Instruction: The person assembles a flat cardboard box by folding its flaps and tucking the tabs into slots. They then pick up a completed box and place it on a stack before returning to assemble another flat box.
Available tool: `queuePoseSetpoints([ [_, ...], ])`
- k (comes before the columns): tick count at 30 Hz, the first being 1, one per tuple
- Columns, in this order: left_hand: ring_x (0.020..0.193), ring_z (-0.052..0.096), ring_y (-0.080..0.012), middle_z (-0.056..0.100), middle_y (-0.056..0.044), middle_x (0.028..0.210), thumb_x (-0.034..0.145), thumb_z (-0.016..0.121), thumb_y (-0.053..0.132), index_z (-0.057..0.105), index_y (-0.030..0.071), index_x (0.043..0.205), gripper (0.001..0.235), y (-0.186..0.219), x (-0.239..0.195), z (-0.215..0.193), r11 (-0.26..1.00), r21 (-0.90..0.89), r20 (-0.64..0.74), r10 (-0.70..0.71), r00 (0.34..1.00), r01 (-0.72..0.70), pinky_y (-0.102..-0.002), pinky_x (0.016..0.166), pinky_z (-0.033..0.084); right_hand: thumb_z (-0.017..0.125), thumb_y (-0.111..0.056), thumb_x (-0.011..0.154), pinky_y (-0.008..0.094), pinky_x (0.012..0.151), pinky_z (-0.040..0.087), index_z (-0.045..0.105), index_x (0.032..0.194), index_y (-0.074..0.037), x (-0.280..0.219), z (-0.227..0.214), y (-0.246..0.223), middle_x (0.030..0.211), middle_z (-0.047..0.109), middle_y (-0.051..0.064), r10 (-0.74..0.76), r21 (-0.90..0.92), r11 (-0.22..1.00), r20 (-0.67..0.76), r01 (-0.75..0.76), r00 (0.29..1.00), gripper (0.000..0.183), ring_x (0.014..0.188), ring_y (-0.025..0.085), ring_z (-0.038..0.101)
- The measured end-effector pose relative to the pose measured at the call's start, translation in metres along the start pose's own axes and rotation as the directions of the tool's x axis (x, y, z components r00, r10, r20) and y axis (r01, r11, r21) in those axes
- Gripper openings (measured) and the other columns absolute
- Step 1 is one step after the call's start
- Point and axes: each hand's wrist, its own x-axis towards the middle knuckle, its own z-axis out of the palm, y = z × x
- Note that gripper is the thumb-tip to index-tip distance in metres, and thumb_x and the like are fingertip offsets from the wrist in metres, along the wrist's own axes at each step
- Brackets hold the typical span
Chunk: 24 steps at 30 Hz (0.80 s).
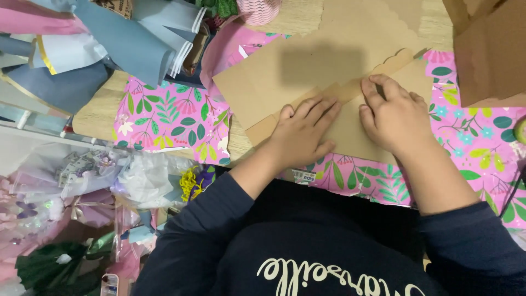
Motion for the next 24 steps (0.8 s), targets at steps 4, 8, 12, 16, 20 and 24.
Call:
queuePoseSetpoints([
  [4, 0.149, 0.034, -0.0181, 0.036, 0.003, 0.165, 0.093, 0.046, 0.065, 0.034, 0.02, 0.16, 0.081, 0.0, 0.002, 0.0, 0.999, -0.037, 0.058, -0.016, 0.998, 0.018, -0.048, 0.091, 0.041, 0.039, -0.046, 0.099, 0.076, 0.102, 0.029, 0.039, 0.159, -0.019, 0.01, -0.031, -0.007, 0.167, 0.033, 0.001, 0.172, 0.174, 0.958, 0.29, -0.228, 0.941, 0.066, 0.154, 0.025, 0.027],
  [8, 0.153, 0.027, -0.0185, 0.03, 0.002, 0.168, 0.093, 0.047, 0.062, 0.031, 0.019, 0.161, 0.081, -0.001, 0.004, -0.01, 0.991, -0.128, 0.16, -0.023, 0.987, 0.044, -0.049, 0.097, 0.037, 0.034, -0.054, 0.095, 0.08, 0.109, 0.02, 0.019, 0.164, -0.016, 0.018, -0.042, -0.006, 0.173, 0.013, -0.001, 0.225, 0.192, 0.922, 0.437, -0.335, 0.871, 0.081, 0.157, 0.022, 0.015],
  [12, 0.152, 0.027, -0.0183, 0.029, 0.003, 0.168, 0.094, 0.044, 0.06, 0.03, 0.019, 0.161, 0.08, -0.002, 0.006, -0.011, 0.99, -0.13, 0.179, -0.022, 0.984, 0.046, -0.047, 0.098, 0.036, 0.034, -0.052, 0.096, 0.08, 0.109, 0.02, 0.019, 0.164, -0.016, 0.017, -0.042, 0.0, 0.174, 0.013, -0.001, 0.21, 0.217, 0.918, 0.444, -0.332, 0.871, 0.078, 0.157, 0.021, 0.015],
  [16, 0.152, 0.027, -0.0179, 0.028, 0.003, 0.168, 0.095, 0.043, 0.061, 0.028, 0.019, 0.162, 0.08, -0.002, 0.006, -0.009, 0.991, -0.13, 0.186, -0.014, 0.982, 0.039, -0.048, 0.098, 0.035, 0.029, -0.048, 0.098, 0.074, 0.111, 0.022, 0.02, 0.164, -0.016, 0.019, -0.039, 0.003, 0.174, 0.014, -0.001, 0.182, 0.201, 0.931, 0.465, -0.303, 0.866, 0.074, 0.158, 0.019, 0.015],
  [20, 0.149, 0.033, -0.0207, 0.033, 0.001, 0.165, 0.091, 0.049, 0.063, 0.032, 0.018, 0.16, 0.084, 0.0, 0.007, -0.002, 0.996, -0.089, 0.137, -0.016, 0.99, 0.029, -0.052, 0.095, 0.038, 0.027, -0.045, 0.1, 0.077, 0.108, 0.026, 0.026, 0.162, -0.015, 0.02, -0.034, 0.006, 0.172, 0.021, 0.0, 0.163, 0.145, 0.958, 0.435, -0.248, 0.885, 0.069, 0.156, 0.021, 0.022],
  [24, 0.141, 0.034, -0.0213, 0.036, 0.001, 0.154, 0.092, 0.053, 0.062, 0.04, 0.024, 0.156, 0.075, 0.001, 0.023, -0.022, 0.99, -0.135, 0.246, -0.006, 0.969, 0.041, -0.051, 0.096, 0.039, 0.029, -0.047, 0.103, 0.077, 0.109, 0.029, 0.023, 0.166, -0.018, 0.014, -0.013, 0.02, 0.175, 0.017, -0.002, 0.127, 0.107, 0.974, 0.466, -0.198, 0.876, 0.07, 0.159, 0.023, 0.018],
])
